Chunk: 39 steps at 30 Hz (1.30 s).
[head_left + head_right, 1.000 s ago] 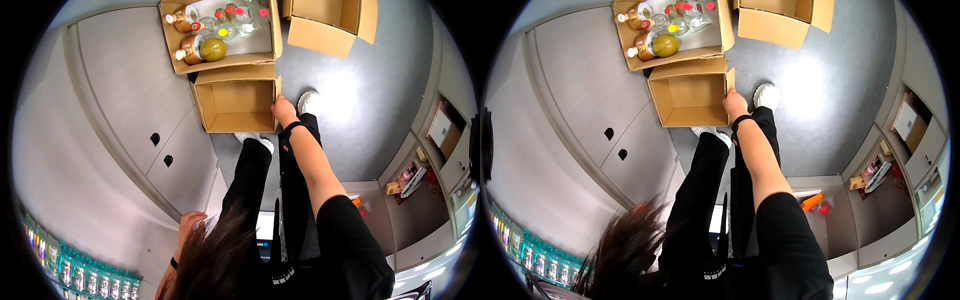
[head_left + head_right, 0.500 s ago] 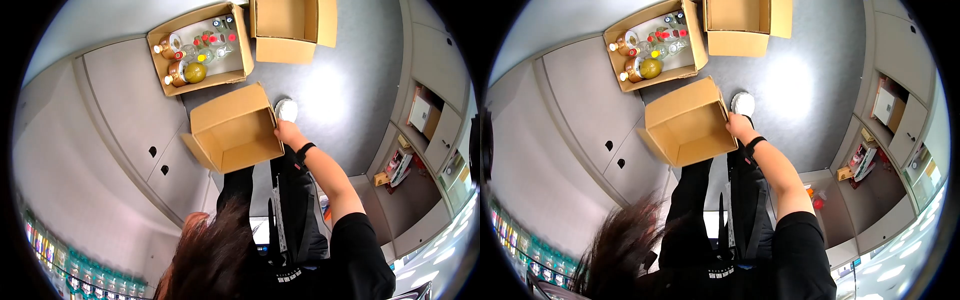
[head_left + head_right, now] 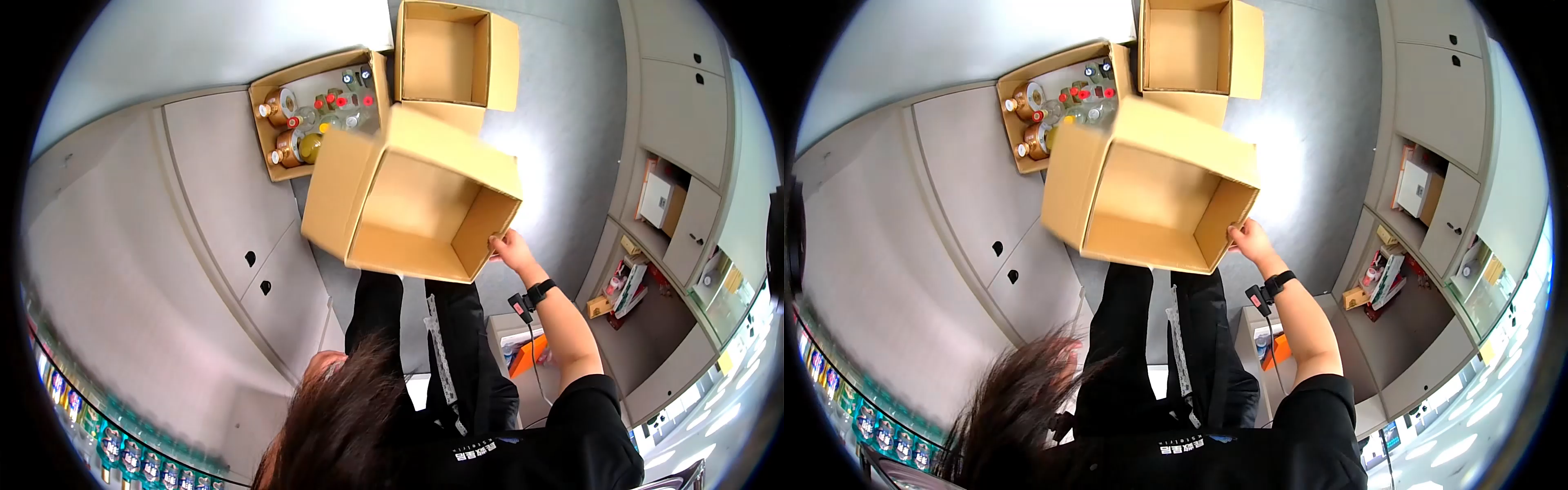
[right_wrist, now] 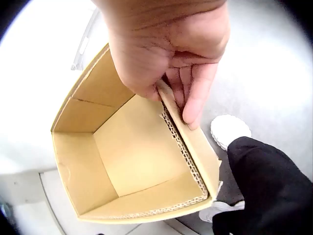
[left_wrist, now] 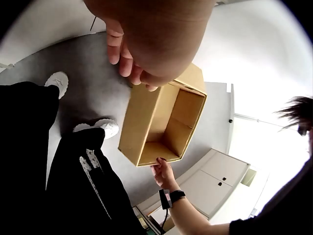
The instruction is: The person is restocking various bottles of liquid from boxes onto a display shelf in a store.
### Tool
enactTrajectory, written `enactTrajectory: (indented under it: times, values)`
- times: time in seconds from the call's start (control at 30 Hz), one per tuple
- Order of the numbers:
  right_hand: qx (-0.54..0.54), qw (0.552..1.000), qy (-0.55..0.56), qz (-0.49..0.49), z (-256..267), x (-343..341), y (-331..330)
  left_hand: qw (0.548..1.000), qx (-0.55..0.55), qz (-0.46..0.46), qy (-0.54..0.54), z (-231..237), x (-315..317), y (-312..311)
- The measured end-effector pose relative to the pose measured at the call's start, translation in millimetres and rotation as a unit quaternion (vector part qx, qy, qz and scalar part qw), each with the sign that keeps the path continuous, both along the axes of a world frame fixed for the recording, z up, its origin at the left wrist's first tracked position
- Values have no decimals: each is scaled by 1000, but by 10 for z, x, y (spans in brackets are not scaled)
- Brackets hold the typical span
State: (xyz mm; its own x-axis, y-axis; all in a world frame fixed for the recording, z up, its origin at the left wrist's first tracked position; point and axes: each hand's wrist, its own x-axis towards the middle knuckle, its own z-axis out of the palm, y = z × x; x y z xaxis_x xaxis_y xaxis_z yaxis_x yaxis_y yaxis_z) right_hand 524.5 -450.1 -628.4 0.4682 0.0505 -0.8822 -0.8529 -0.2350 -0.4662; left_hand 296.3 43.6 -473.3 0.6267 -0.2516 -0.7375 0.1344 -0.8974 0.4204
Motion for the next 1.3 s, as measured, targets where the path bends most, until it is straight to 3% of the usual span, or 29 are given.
enactTrajectory:
  times: [0.1, 0.13, 0.27, 0.37, 0.47, 0.57, 0.6, 0.67, 0.77, 0.93, 1.03, 1.17, 1.3]
  values:
    - [-8, 998, -1, -62, -94, 308, -94, 977, -127, 171, 23, 542, 1046, -412]
    - [-8, 992, 0, -126, -100, 459, -73, 967, -153, 201, 21, 698, 1253, -492]
    - [12, 964, -28, -265, -331, 1038, -5, 956, -173, 238, -11, 1023, 1379, -563]
    - [31, 950, -40, -309, -445, 1523, 121, 980, -81, 182, -6, 753, 563, -268]
    - [67, 941, -50, -329, -596, 1951, 233, 991, 103, -46, -72, 0, -1045, 164]
    - [87, 927, -56, -361, -726, 2303, 421, 991, 132, -13, -37, -43, -1243, 28]
    - [88, 929, -55, -356, -782, 2393, 492, 994, 38, 107, 7, 310, -640, -153]
    - [123, 910, -33, -395, -881, 2521, 656, 917, -149, 360, 87, 1124, 855, -611]
    - [123, 906, -12, -405, -987, 2550, 865, 921, -135, 361, 63, 1112, 965, -712]
    - [153, 909, -12, -387, -890, 2333, 877, 927, -104, 360, 34, 1151, 934, -734]
    - [173, 948, 17, -268, -753, 2132, 733, 920, -100, 378, 42, 1148, 897, -787]
    - [152, 977, 11, -148, -184, 1894, 705, 897, -136, 419, 29, 1210, 947, -853]
    - [117, 993, -27, -21, 384, 1765, 932, 912, -102, 392, -69, 1283, 957, -792]
